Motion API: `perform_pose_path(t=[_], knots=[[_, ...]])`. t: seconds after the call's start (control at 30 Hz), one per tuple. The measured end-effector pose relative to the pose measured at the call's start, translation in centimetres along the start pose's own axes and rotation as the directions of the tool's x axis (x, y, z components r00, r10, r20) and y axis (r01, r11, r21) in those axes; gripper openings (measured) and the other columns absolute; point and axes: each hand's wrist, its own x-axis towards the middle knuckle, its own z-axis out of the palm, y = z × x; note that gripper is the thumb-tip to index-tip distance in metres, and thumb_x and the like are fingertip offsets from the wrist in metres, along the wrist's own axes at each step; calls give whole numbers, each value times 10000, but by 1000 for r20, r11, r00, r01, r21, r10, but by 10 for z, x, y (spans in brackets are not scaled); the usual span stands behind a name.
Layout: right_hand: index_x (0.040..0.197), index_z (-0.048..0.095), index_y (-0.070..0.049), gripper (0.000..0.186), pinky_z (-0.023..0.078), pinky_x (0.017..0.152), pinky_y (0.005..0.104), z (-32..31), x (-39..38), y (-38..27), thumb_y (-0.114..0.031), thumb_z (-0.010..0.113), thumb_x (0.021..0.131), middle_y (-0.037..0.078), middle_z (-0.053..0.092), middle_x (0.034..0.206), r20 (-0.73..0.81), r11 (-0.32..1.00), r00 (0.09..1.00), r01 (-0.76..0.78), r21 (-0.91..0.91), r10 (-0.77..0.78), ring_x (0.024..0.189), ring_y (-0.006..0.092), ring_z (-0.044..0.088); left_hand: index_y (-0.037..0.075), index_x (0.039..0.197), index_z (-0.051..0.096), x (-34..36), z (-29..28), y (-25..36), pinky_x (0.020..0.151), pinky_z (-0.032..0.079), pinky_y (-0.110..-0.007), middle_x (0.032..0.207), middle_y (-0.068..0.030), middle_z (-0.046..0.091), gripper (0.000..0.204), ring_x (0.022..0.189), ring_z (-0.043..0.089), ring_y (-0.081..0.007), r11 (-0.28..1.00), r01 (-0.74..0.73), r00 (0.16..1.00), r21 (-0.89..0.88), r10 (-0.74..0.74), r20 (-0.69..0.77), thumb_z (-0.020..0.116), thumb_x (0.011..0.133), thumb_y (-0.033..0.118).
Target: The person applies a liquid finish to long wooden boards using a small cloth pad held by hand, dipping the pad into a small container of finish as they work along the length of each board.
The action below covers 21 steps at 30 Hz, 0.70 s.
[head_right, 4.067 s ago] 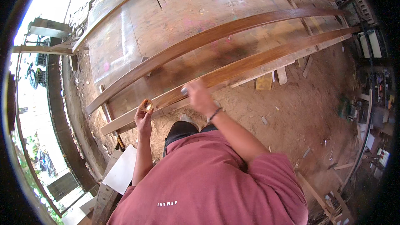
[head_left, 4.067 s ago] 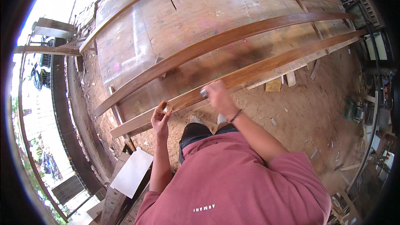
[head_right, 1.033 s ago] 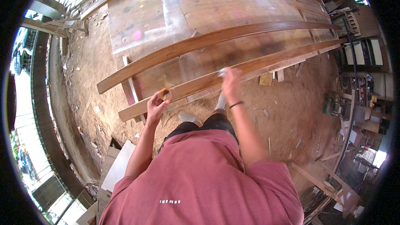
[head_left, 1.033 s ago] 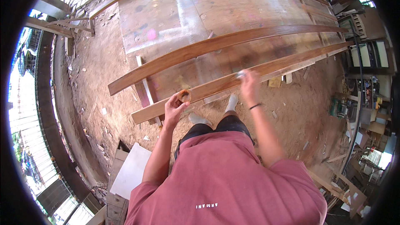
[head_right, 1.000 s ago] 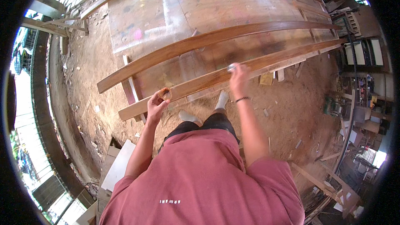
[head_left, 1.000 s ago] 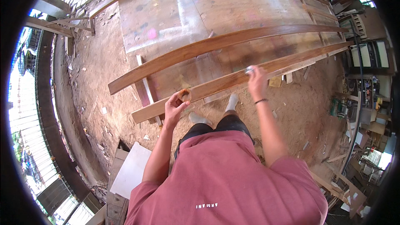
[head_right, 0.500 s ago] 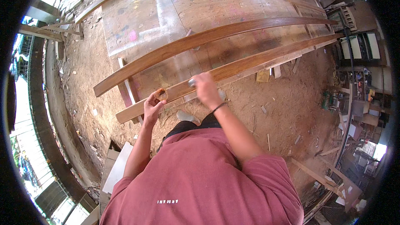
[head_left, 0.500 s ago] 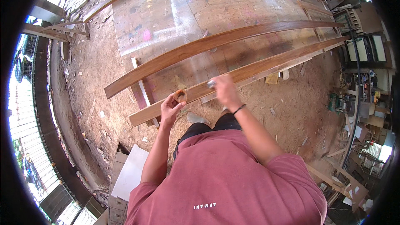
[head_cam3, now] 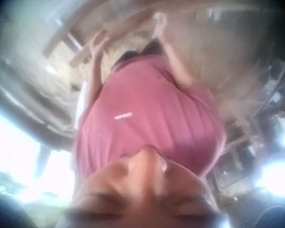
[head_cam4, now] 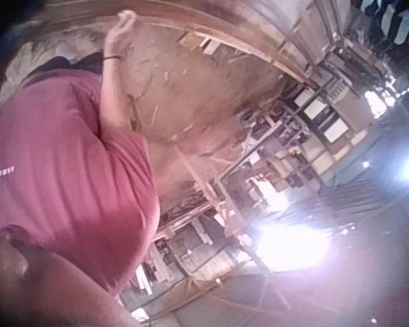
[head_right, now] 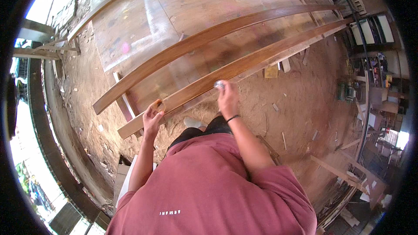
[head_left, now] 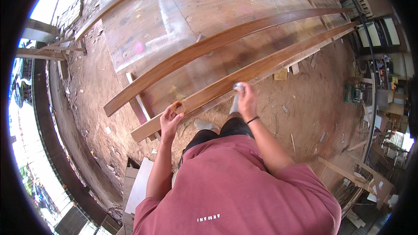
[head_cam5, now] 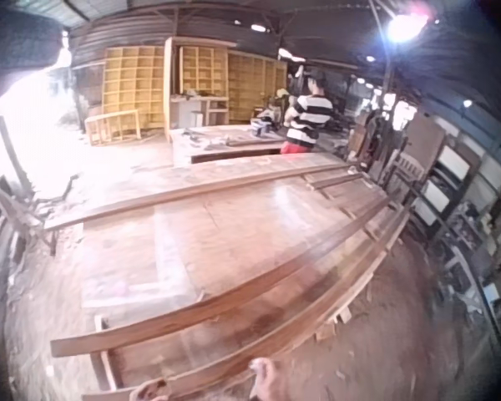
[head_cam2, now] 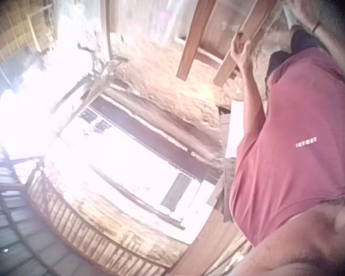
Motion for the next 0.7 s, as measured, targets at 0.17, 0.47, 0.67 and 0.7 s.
perform_pose_path(t=[0.17,0.47,0.67,0.7], knots=[[1121,659,-30,175,498,922,454,-5,-2,6,-82,657,953,177,676,1091,35,999,999,33,31,-34,1046,371,618,-56,1411,563,1,-4,-2,1100,476,-337,1353,-103,641,564,1260,614,-202,997,9,999,74,-6,-40,744,877,-56],[1166,634,-7,235,495,936,483,-81,115,148,-6,660,932,195,665,1111,-329,977,931,-199,-83,161,1046,392,613,-21,1442,566,-4,6,4,1015,481,-282,1261,-56,680,570,1135,643,-130,964,13,997,266,9,-81,743,911,87],[1183,633,-31,235,494,945,488,-100,141,181,-24,650,949,204,655,1120,-331,955,904,-296,-25,272,1057,380,608,-1,1408,607,-3,10,-4,1008,483,-277,1255,-51,690,519,1138,646,-132,974,0,977,227,48,-208,758,916,67],[1203,622,-35,250,490,942,491,-97,134,164,-33,644,954,199,652,1114,-248,973,948,-221,-69,197,1054,373,602,0,1407,609,-2,15,-3,1007,485,-279,1257,-54,690,517,1139,647,-133,971,-3,968,238,62,-243,759,917,72]])
